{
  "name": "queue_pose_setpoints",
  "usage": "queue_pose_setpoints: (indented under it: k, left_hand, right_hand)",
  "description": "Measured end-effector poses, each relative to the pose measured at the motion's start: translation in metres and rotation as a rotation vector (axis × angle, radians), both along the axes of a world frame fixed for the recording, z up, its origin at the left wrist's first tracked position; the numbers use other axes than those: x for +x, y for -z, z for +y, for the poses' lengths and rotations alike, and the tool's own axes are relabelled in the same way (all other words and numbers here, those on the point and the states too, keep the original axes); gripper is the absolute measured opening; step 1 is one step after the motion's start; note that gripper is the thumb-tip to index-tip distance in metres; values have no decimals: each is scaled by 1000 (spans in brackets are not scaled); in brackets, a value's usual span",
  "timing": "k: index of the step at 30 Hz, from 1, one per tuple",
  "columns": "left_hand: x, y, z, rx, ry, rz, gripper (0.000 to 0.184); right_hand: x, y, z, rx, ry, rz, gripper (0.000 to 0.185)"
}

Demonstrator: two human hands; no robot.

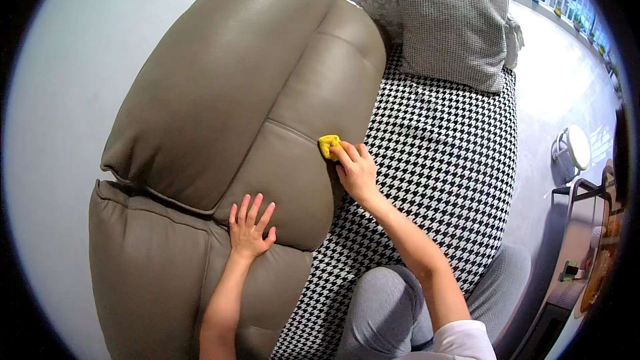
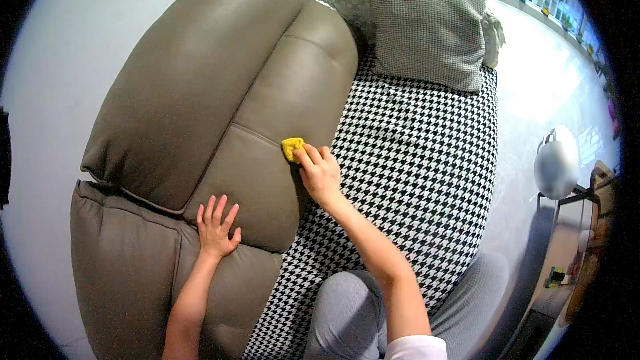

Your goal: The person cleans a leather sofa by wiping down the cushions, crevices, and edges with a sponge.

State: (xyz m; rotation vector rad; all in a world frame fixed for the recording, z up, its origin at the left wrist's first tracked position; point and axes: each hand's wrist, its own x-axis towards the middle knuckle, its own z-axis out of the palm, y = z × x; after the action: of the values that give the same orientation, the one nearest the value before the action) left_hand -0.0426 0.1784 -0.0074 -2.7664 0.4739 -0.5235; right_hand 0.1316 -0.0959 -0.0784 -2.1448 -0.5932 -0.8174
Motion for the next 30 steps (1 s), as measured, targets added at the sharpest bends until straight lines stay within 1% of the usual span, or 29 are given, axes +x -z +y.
queue_pose_setpoints:
  k: [1,3,5,7,8,9,11,12,13,15,16,17,19,20,21,23,24,25,27,28,29,30]
  left_hand:
    - [1,-1,-1,0,-1,-4,67]
    - [0,-3,-3,13,-25,-18,67]
    - [-1,-2,-2,15,-25,-20,68]
    - [-1,-2,-2,16,-19,-18,68]
    - [-1,-3,-3,6,-22,-10,68]
    - [-1,-4,-3,-5,-25,-5,67]
    - [-1,-3,-3,-8,-22,-10,67]
    - [0,-3,-3,-12,-21,-16,67]
    - [0,-2,-4,-17,-25,-21,67]
    - [0,-2,-2,-7,-19,-10,68]
    - [-1,-2,-1,-7,-23,-12,68]
    - [-1,-2,-1,-11,-13,-3,67]
    - [-1,-2,-2,-14,-4,5,67]
    - [-1,-2,-2,-11,-16,1,68]
    - [-1,-3,-2,-8,-26,-4,69]
    - [-1,-3,-3,-17,-23,-7,69]
    - [0,-3,-3,-27,-19,-9,69]
    - [0,-2,-2,-28,-23,-16,69]
    - [0,-1,0,-8,0,-3,69]
    - [-1,-2,-1,-19,2,3,68]
    - [-1,-2,-1,-16,-3,3,68]
    - [-1,-2,-1,-12,-3,-1,68]
  right_hand:
    - [-6,-4,8,49,62,66,46]
    - [-30,-12,20,173,-13,217,43]
    - [-42,-9,19,225,-171,214,47]
    - [-31,-2,9,134,-274,148,50]
    - [-16,6,4,11,-274,-17,54]
    - [-5,5,-4,-147,-227,-172,53]
    - [7,5,-6,-256,5,-224,49]
    - [7,1,-2,-132,53,-115,45]
    - [-1,-5,3,-1,64,54,43]
    - [-10,-2,18,293,-39,312,40]
    - [-11,3,23,425,-137,365,39]
    - [-9,8,21,425,-140,366,39]
    - [-2,9,8,358,-284,289,42]
    - [-1,6,1,190,-237,232,44]
    - [1,-2,-3,-6,-164,71,45]
    - [13,2,1,-118,-13,-131,46]
    - [15,1,6,-40,9,-76,48]
    - [10,-12,10,59,25,-30,49]
    - [2,-39,22,195,-36,-43,54]
    - [-4,-51,30,172,-129,-87,63]
    - [0,-50,43,73,-262,-182,62]
    - [3,-54,51,-124,-324,-275,57]
